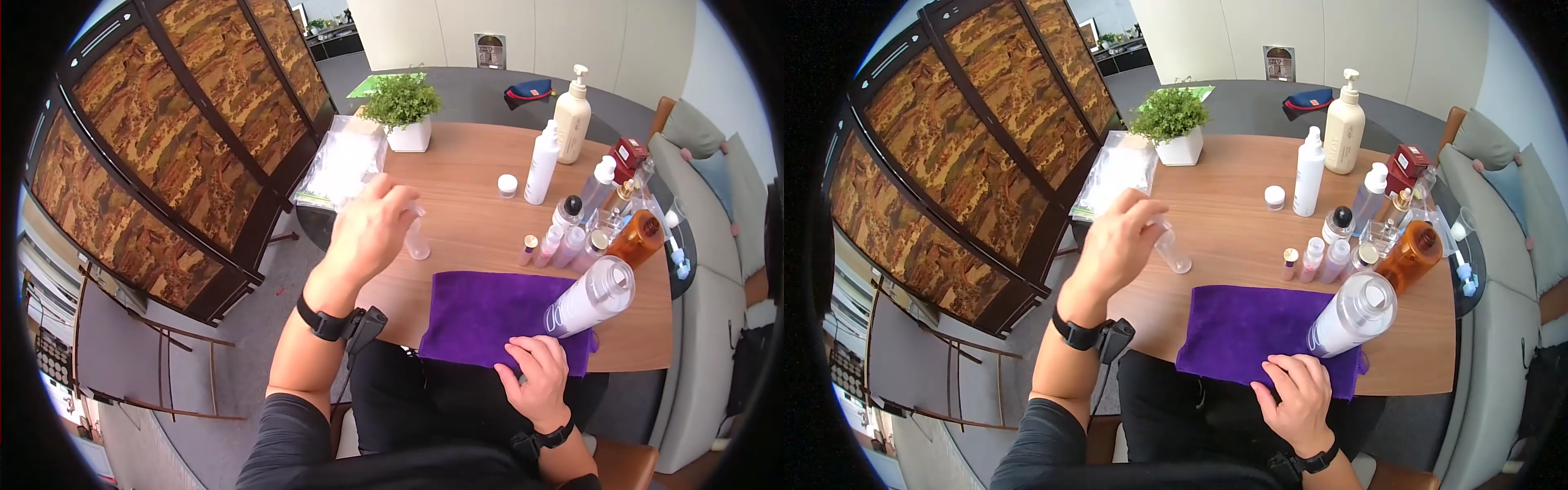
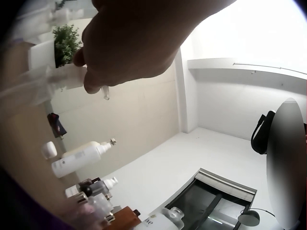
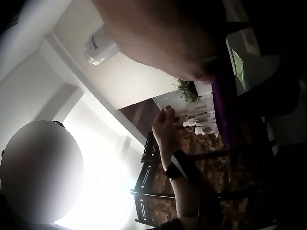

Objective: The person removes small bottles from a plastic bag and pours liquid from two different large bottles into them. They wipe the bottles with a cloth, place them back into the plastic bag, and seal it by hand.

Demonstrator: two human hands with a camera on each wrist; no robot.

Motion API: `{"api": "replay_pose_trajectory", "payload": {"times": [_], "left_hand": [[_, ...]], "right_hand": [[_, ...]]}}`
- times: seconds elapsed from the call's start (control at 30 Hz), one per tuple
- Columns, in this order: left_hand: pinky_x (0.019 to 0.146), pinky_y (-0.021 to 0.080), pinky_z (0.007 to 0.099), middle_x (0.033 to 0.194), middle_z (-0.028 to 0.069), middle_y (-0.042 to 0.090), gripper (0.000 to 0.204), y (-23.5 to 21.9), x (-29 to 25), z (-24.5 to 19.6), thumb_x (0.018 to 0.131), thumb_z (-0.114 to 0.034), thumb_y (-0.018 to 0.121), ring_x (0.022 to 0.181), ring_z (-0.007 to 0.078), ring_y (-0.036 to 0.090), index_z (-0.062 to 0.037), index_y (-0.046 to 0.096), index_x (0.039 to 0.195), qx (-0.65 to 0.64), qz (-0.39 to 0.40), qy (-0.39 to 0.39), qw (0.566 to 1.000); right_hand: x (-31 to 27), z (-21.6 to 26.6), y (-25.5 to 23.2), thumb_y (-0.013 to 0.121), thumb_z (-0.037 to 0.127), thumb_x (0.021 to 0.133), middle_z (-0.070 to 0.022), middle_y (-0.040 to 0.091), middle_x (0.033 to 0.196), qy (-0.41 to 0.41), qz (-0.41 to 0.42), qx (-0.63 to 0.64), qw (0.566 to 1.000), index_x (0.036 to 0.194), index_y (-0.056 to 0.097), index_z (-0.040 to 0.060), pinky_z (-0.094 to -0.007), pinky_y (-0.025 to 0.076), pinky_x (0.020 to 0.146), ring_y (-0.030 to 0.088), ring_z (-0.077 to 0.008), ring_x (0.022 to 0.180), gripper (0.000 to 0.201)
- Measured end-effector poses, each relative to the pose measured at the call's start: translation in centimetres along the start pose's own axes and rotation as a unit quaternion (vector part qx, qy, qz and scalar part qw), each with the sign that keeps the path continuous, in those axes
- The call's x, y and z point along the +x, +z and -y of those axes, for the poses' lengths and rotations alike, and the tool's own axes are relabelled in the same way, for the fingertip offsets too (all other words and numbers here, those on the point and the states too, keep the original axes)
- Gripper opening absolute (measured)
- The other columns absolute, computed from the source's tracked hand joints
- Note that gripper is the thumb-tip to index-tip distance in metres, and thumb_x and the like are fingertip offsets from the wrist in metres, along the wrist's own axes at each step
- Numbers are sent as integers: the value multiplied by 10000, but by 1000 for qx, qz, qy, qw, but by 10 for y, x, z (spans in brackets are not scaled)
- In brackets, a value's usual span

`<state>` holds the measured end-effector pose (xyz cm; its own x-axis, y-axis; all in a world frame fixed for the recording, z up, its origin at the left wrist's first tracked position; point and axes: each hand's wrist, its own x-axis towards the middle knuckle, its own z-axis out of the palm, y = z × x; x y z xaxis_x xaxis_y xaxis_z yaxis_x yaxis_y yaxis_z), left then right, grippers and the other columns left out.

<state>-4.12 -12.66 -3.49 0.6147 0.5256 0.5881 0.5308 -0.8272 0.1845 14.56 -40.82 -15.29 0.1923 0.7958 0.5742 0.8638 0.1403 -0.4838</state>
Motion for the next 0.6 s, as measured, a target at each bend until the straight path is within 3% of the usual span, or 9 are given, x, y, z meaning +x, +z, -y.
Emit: {"api": "replay_pose_trajectory", "payload": {"times": [0.1, 0.4, 0.6], "left_hand": [[806, 604, 439, 1090, 141, 704, 208, 10, -2, 0, 935, -104, 786, 879, 357, 731, -64, 760, 1137, 5, 17, 12, 1000], [848, 594, 439, 1180, 183, 710, 523, 25, -13, -5, 920, -147, 831, 932, 351, 734, -74, 617, 1391, -63, 61, -58, 994], [857, 596, 414, 1155, 191, 720, 582, 24, -19, -6, 895, -129, 855, 906, 320, 726, -35, 600, 1409, -36, -12, 11, 999]], "right_hand": [[-2, -2, 2, 908, 159, 746, -62, 753, 1120, -5, -6, -4, 1000, 1027, 796, 39, -433, 528, 839, 685, -304, 1007, 326], [-5, -3, 3, 913, 161, 746, -60, 753, 1143, -10, -9, -7, 1000, 1043, 799, 41, -431, 534, 854, 690, -305, 1028, 340], [-2, 1, -4, 913, 133, 766, -100, 752, 1157, 0, -3, 26, 1000, 1101, 782, 18, -441, 568, 883, 704, -330, 1048, 378]]}}
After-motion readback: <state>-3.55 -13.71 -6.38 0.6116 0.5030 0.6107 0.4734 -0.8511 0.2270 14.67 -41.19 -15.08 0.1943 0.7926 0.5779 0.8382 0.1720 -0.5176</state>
